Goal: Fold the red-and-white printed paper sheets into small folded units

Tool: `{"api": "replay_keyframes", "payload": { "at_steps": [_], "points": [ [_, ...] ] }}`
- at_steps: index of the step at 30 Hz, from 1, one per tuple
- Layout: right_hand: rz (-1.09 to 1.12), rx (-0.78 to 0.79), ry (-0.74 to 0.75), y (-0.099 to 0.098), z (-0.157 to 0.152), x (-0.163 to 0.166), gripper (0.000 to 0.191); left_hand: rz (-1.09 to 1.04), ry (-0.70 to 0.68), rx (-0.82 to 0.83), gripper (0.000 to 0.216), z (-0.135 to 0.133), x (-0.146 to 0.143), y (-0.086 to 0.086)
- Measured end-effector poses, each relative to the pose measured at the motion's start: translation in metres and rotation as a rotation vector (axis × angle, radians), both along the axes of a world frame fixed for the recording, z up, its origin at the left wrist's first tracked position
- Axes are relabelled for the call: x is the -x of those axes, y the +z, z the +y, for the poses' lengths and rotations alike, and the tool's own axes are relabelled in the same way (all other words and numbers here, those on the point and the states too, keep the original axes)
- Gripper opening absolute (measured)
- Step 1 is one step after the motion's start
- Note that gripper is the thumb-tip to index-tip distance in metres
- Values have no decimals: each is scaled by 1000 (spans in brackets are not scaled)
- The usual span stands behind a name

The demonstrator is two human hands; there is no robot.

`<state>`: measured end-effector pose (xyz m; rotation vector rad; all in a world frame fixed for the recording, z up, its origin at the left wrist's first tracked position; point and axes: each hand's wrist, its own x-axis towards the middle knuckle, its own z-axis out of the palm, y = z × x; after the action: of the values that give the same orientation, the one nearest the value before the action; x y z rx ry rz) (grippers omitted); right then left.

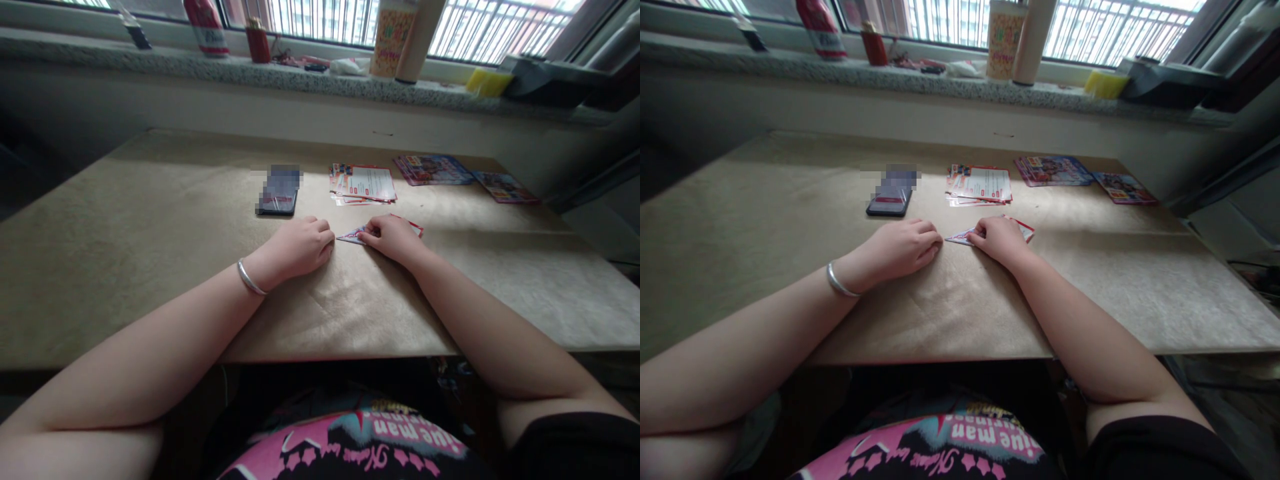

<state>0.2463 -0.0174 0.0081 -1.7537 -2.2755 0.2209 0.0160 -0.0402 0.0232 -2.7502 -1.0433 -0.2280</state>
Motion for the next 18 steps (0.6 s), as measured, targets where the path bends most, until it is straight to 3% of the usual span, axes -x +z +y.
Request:
{"api": "replay_keyframes", "payload": {
  "at_steps": [5, 12, 18],
  "points": [
    [-73, -30, 27, 2, -2, 2, 24, -73, -151, 8, 33, 7, 0, -8],
    [-231, -178, 128, 1, -11, 12, 33, -65, -174, 0, 33, 6, -1, -9],
    [-97, -69, 74, 1, -8, 15, 23, -49, -183, -10, 35, 6, -1, -9]
  ]
}}
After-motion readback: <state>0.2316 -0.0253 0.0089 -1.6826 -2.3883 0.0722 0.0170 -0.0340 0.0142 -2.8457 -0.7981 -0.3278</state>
